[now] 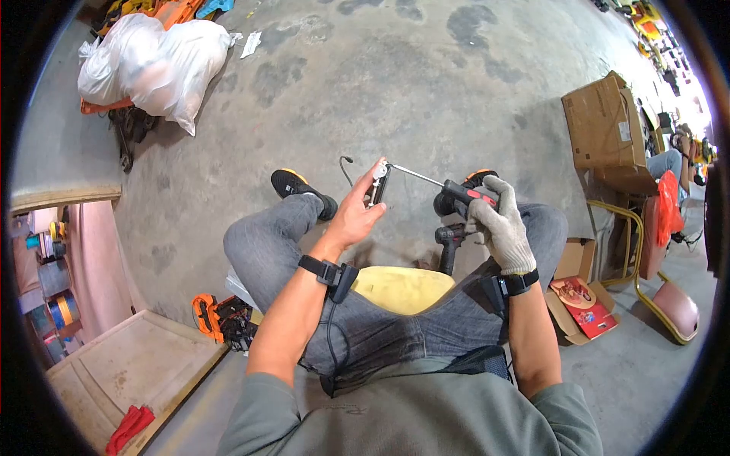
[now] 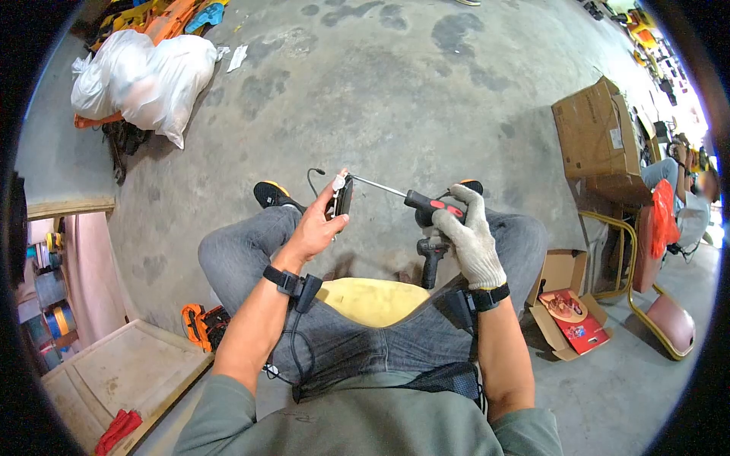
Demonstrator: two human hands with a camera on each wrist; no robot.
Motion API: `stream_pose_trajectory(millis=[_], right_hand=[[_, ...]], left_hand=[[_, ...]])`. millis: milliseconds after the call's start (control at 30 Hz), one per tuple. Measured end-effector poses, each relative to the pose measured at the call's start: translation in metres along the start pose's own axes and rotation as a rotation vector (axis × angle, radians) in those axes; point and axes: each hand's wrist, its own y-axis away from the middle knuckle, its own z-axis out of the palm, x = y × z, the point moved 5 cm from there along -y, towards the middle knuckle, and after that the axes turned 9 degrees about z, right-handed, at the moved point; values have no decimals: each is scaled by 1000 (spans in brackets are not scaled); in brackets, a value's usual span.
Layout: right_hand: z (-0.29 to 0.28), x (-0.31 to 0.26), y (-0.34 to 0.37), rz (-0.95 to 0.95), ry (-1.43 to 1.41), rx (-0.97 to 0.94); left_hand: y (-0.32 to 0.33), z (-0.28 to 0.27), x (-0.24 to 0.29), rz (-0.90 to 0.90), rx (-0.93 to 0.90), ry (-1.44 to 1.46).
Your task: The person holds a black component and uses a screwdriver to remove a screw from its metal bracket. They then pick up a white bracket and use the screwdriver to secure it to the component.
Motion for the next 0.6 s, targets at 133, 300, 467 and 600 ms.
stream_pose_trajectory(millis=[133,300,467,600], right_hand=[[-5,1,-4,125,13,-31],[0,1,-2,-42,96,17],[-7,7,-9,117,36,-46],[1,-2,0,-3,39,-9]], left_hand=[[0,2,0,16,-7,16],[1,2,-3,-7,6,34],[2,3,0,-29,0,50],[2,1,0,-17,-20,-99]])
